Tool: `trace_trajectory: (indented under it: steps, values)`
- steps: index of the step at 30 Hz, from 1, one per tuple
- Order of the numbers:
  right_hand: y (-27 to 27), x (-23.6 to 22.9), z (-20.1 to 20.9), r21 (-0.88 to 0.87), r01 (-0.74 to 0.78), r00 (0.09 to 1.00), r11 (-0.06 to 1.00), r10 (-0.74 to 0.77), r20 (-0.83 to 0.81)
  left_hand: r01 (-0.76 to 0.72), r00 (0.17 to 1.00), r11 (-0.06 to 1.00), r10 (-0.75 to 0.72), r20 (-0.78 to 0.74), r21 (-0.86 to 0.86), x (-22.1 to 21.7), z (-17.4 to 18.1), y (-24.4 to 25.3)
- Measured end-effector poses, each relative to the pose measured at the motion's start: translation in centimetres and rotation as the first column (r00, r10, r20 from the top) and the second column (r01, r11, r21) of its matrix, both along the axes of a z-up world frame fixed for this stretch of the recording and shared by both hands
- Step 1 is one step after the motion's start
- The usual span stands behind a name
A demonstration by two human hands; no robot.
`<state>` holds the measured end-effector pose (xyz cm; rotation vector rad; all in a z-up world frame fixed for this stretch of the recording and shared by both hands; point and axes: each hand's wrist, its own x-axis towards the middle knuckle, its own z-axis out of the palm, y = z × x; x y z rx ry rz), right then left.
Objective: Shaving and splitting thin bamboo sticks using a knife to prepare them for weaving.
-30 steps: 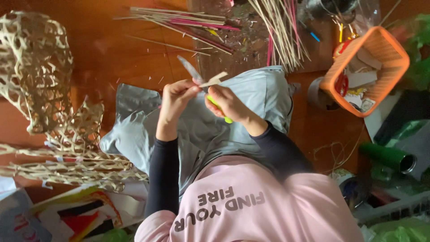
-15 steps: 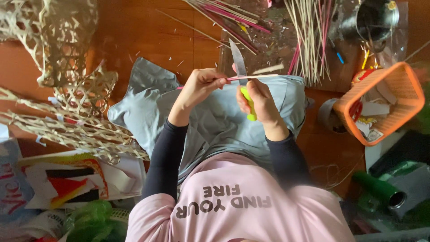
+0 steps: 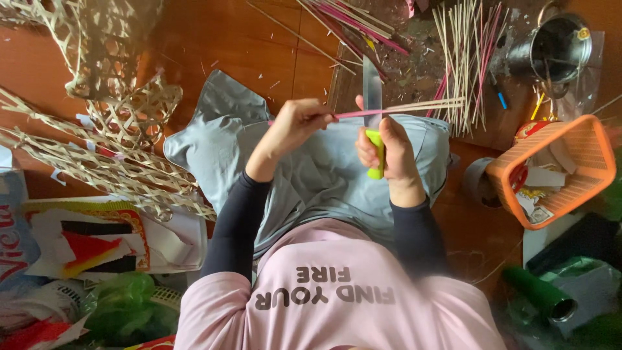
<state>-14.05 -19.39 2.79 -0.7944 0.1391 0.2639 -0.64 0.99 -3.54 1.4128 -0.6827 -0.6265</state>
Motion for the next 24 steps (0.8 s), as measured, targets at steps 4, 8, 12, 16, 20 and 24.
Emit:
trace_trajectory:
  steps: [4, 8, 12, 16, 20, 24]
  values:
    - [0.7, -0.2, -0.9, 0.063, -0.048, 0.999, 0.997, 0.048, 0.007, 0.027, 0.994, 1.000, -0.026, 0.106, -0.006, -0.6, 2.6, 0.2]
    - [1.3, -0.2, 0.0, -0.264, -0.018, 0.997, 0.964, 0.036, 0.063, 0.020, 0.984, 1.000, -0.018, 0.177, -0.011, -0.5, 3.3, 0.3]
    - [1.4, 0.1, 0.5, -0.325, -0.053, 0.995, 0.944, 0.077, 0.060, 0.053, 0.981, 0.997, -0.041, 0.188, -0.060, -0.6, 2.4, 0.3]
    - [0.9, -0.6, -1.8, -0.201, -0.101, 0.995, 0.974, 0.105, 0.005, 0.066, 0.989, 0.997, -0.059, 0.135, -0.046, -0.8, 3.3, 0.0]
    - [0.8, 0.1, -0.6, -0.145, -0.091, 0.996, 0.985, 0.094, 0.013, 0.079, 0.997, 0.997, -0.079, -0.015, -0.006, -0.4, 2.3, 0.8]
    - [1.0, 0.7, 0.2, -0.335, -0.062, 0.997, 0.940, 0.073, 0.022, -0.017, 0.993, 0.998, 0.009, 0.121, 0.061, -0.9, 2.3, 1.3]
